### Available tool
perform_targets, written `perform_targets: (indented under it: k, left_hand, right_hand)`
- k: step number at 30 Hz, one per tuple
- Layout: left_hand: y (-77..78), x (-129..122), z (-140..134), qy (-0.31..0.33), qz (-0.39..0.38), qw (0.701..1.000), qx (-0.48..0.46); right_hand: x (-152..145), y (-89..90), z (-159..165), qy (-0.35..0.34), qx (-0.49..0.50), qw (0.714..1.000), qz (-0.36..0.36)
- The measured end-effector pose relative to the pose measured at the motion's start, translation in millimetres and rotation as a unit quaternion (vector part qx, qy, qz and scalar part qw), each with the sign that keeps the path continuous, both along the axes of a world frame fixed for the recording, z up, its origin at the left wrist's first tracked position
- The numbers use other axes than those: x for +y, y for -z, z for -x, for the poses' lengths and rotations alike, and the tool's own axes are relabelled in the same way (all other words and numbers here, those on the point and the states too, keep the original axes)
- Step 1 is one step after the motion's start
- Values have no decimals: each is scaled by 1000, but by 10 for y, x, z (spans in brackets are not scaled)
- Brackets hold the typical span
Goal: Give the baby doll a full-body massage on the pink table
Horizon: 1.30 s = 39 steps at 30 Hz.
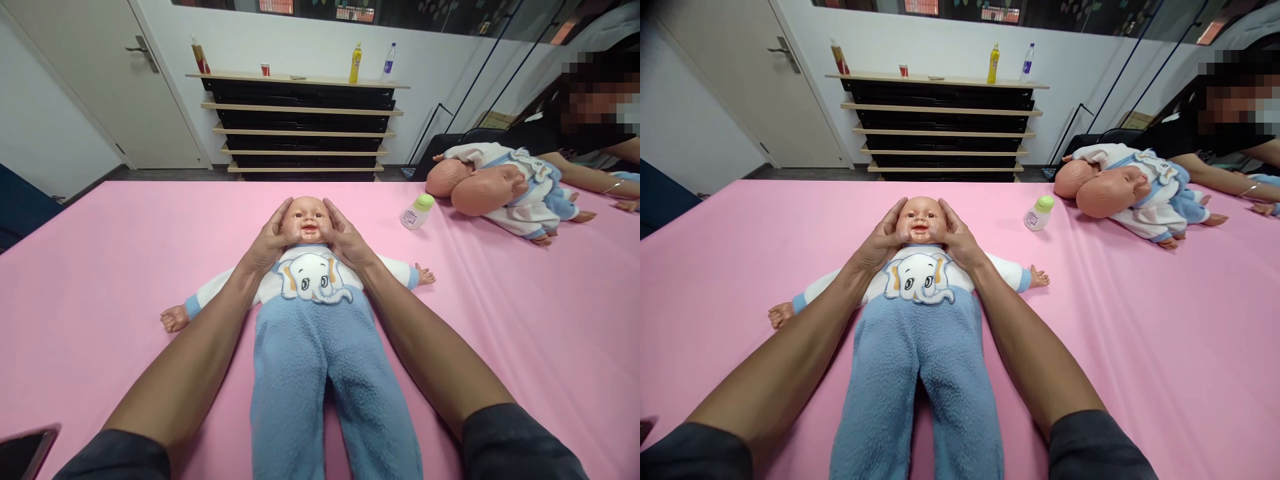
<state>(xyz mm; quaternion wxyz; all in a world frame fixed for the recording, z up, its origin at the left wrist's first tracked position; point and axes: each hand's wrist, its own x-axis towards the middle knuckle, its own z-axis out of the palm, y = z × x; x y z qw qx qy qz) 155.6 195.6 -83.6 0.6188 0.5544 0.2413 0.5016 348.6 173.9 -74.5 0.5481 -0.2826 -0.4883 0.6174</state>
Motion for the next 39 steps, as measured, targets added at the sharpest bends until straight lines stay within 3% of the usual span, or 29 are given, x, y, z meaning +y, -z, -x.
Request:
perform_targets:
  k: [5,11,16,24,34,39]
  left_hand:
    - [5,-28,-19,-31,-35,997,56]
    - [-24,-8,8,24,16,999,-16]
    - [-22,30,31,21,28,999,-37]
    - [3,-24,-12,-24,-16,999,44]
    - [-25,11,16,19,58,996,-69]
    - [15,3,-8,-16,-1,1000,11]
  right_hand:
    - [-45,-18,29,23,-60,998,-19]
    - [10,-11,-23,-31,26,999,6]
    - [37,2,-46,-39,49,998,9]
    - [-51,-22,22,20,-62,998,-20]
    - [65,41,-33,-39,49,998,-1]
    - [18,26,-6,19,-47,998,-28]
